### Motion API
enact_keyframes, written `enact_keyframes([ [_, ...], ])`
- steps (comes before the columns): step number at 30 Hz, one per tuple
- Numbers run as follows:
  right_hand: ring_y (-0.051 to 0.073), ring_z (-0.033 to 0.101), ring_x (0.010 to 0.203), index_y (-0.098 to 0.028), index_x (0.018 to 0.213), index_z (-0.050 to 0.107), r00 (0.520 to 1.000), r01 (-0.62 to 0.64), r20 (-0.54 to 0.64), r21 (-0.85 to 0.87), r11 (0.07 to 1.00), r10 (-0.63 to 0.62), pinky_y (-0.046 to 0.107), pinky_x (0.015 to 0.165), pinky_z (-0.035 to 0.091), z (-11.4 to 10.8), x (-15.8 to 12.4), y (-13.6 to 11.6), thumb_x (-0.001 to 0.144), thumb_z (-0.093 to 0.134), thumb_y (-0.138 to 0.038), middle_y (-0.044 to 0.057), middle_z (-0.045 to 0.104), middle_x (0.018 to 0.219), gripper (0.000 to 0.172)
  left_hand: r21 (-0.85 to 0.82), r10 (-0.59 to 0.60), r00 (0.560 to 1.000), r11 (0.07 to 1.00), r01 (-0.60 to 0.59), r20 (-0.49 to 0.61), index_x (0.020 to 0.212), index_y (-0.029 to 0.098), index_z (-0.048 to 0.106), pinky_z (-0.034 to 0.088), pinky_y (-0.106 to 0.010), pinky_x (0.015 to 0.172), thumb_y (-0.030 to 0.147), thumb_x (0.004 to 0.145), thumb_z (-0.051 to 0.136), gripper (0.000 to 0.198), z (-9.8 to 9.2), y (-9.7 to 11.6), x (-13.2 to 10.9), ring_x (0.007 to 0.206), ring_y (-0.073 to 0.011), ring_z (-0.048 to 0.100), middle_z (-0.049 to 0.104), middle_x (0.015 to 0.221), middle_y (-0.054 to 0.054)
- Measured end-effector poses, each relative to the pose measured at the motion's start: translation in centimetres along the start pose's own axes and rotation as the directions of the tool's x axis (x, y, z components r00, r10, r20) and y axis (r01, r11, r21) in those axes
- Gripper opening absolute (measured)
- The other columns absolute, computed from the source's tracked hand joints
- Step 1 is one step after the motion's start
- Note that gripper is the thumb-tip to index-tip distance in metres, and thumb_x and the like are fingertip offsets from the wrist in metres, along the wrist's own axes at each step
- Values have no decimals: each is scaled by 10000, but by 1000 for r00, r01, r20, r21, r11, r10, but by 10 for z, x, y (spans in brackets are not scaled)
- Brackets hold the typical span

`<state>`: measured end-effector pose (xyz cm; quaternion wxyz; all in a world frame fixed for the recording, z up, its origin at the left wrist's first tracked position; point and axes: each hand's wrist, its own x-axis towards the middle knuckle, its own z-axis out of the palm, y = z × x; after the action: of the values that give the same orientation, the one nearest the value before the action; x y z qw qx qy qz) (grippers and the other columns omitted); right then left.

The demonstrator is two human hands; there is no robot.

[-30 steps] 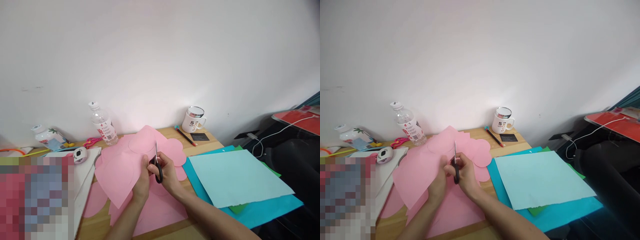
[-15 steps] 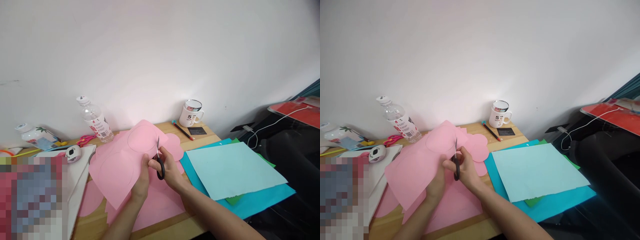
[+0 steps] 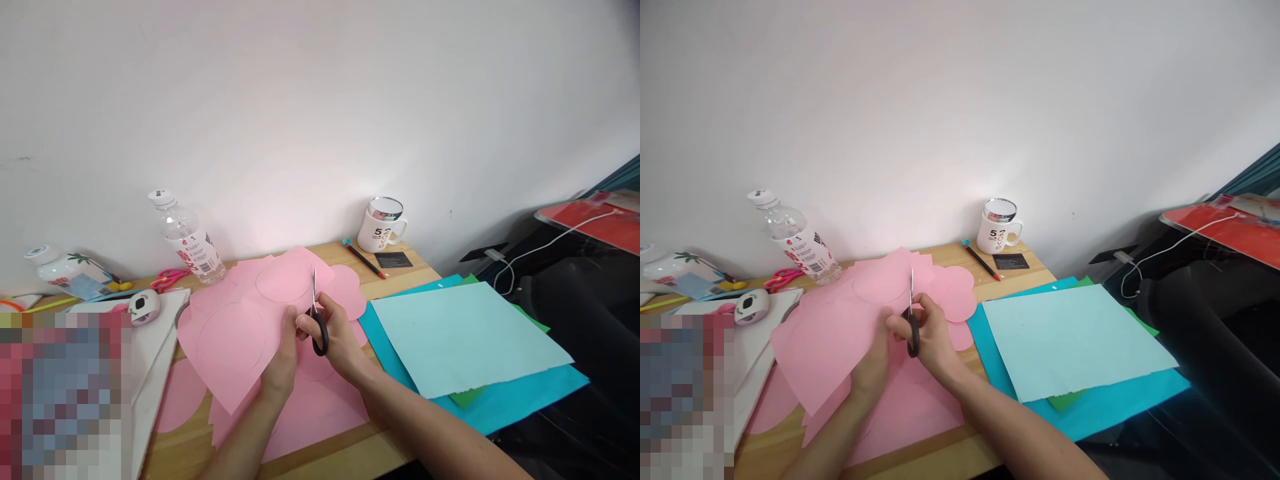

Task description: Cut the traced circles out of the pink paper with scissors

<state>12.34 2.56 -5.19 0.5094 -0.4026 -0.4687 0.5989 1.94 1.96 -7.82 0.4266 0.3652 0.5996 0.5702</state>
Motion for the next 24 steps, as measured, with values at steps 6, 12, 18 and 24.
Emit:
enact_keyframes([
  [6,114,480,482,-224,687,386,999,-27,-26,1,1000,27,233,482,365,2,0,1,675,732,-449,-76,470,493,413,-65,-61,998,996,61,15,568,247,501,534,-262,714,648,598,686,443,2,7,-2,727,-182,603,541,568,16],
  [12,121,482,521,-221,726,405,1000,-8,-19,17,1000,8,233,492,379,2,-1,3,662,738,-479,-66,494,530,425,-145,-4,998,989,12,55,724,219,641,497,-298,924,557,736,635,339,1,0,1,963,-220,638,647,678,-32],
  [18,125,443,576,-204,916,514,998,58,1,-9,998,-58,231,485,364,-3,0,-4,634,751,-526,-26,552,647,489,-242,26,984,970,18,177,998,193,676,387,-311,1065,576,761,597,458,0,4,-1,1217,-228,535,684,1110,-84],
  [24,132,447,579,-198,903,533,999,45,12,-13,999,-45,243,504,380,-3,0,-6,629,743,-555,-18,554,634,496,-253,-120,967,951,177,226,1065,186,669,430,-371,1041,565,850,466,481,1,7,-2,1233,-239,526,688,1089,-83],
])
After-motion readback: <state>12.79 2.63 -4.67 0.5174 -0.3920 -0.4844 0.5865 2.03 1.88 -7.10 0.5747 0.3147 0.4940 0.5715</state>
